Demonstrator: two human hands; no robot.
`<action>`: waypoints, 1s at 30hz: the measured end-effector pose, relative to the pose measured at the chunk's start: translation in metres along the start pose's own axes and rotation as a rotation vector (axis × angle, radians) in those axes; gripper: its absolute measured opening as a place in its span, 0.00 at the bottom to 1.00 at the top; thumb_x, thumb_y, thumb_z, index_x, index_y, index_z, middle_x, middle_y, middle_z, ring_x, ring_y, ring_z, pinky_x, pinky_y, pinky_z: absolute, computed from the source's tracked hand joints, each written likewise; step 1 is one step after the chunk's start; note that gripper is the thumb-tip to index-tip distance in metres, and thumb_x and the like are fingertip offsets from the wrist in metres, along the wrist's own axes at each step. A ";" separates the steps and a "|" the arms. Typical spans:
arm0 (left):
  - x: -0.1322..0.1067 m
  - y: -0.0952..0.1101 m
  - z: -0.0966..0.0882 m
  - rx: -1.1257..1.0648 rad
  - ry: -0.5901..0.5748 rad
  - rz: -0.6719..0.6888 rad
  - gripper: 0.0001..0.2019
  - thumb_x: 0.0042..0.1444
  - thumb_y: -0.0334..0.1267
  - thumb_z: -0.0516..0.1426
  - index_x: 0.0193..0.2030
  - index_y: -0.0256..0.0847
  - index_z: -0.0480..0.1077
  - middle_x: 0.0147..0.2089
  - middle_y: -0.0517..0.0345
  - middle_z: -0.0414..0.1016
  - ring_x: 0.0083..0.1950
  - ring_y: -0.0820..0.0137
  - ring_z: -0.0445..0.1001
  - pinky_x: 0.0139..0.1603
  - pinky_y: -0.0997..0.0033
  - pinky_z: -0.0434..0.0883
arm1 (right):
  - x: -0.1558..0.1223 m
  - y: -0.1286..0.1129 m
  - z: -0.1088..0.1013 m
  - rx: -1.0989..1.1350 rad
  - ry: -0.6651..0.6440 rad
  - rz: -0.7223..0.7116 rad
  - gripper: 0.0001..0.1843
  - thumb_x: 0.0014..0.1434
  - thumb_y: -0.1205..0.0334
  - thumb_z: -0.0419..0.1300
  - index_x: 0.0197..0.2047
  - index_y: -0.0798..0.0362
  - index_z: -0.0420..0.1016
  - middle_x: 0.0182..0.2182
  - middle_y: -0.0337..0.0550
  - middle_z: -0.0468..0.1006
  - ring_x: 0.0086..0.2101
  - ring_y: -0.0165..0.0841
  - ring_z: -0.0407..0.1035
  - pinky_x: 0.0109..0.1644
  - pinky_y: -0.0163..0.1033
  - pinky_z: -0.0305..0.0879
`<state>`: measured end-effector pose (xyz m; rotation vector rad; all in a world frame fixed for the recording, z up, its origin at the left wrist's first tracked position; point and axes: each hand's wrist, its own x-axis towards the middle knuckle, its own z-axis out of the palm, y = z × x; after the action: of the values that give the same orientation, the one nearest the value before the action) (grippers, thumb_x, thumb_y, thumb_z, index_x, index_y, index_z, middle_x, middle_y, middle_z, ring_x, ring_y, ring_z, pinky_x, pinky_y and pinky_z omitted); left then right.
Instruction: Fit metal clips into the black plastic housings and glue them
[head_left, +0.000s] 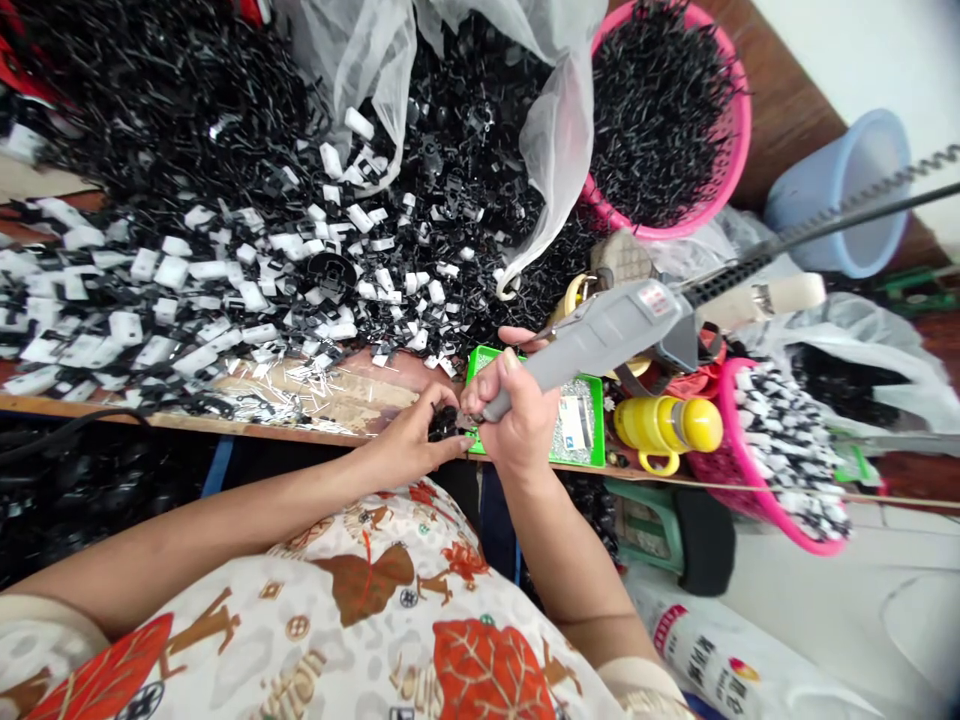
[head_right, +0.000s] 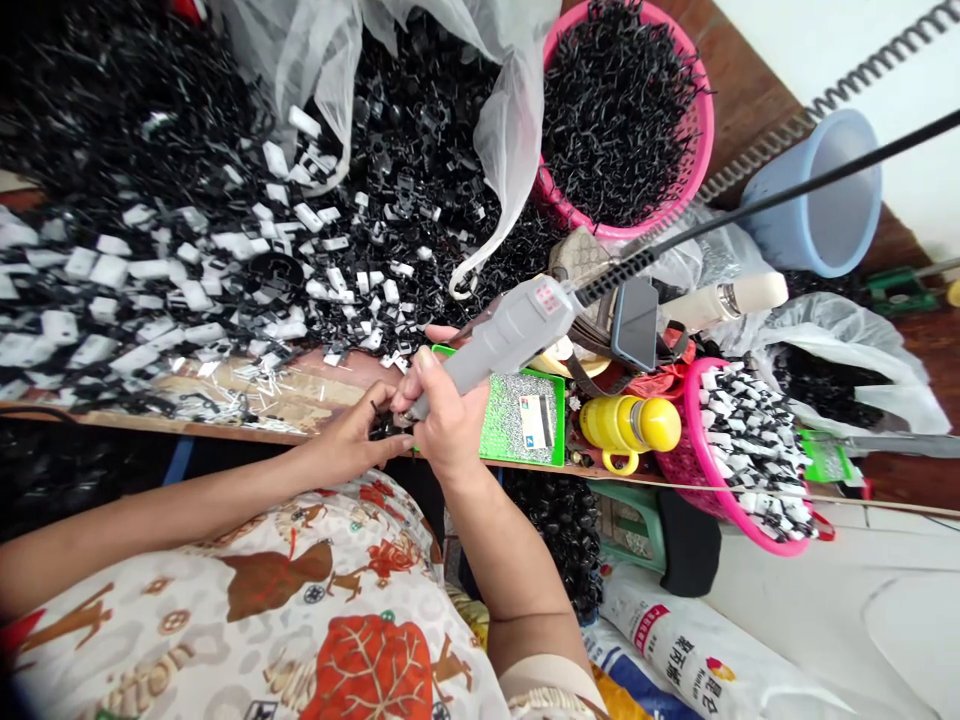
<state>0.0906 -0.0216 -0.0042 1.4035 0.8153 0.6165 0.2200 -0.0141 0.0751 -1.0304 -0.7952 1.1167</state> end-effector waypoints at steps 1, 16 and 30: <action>-0.001 -0.001 0.000 0.009 -0.003 0.027 0.18 0.60 0.47 0.62 0.50 0.45 0.61 0.48 0.59 0.71 0.49 0.65 0.71 0.49 0.66 0.68 | 0.001 -0.001 0.000 -0.006 -0.001 0.014 0.15 0.62 0.54 0.64 0.49 0.47 0.66 0.19 0.24 0.67 0.16 0.25 0.63 0.22 0.33 0.63; -0.006 -0.006 0.003 0.133 -0.023 0.062 0.18 0.62 0.44 0.60 0.54 0.46 0.59 0.54 0.53 0.72 0.56 0.60 0.72 0.57 0.58 0.68 | 0.003 0.006 -0.001 -0.035 -0.010 0.080 0.22 0.61 0.53 0.66 0.55 0.47 0.67 0.18 0.24 0.68 0.17 0.25 0.65 0.23 0.32 0.64; -0.010 0.006 -0.001 0.018 -0.046 0.001 0.11 0.68 0.45 0.51 0.54 0.45 0.63 0.50 0.53 0.71 0.48 0.62 0.71 0.39 0.66 0.73 | -0.001 0.004 0.002 -0.049 0.038 0.025 0.21 0.59 0.52 0.66 0.52 0.48 0.67 0.18 0.24 0.68 0.17 0.25 0.65 0.23 0.33 0.64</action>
<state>0.0847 -0.0280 0.0030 1.4295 0.7852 0.5766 0.2162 -0.0138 0.0721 -1.1020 -0.7843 1.1008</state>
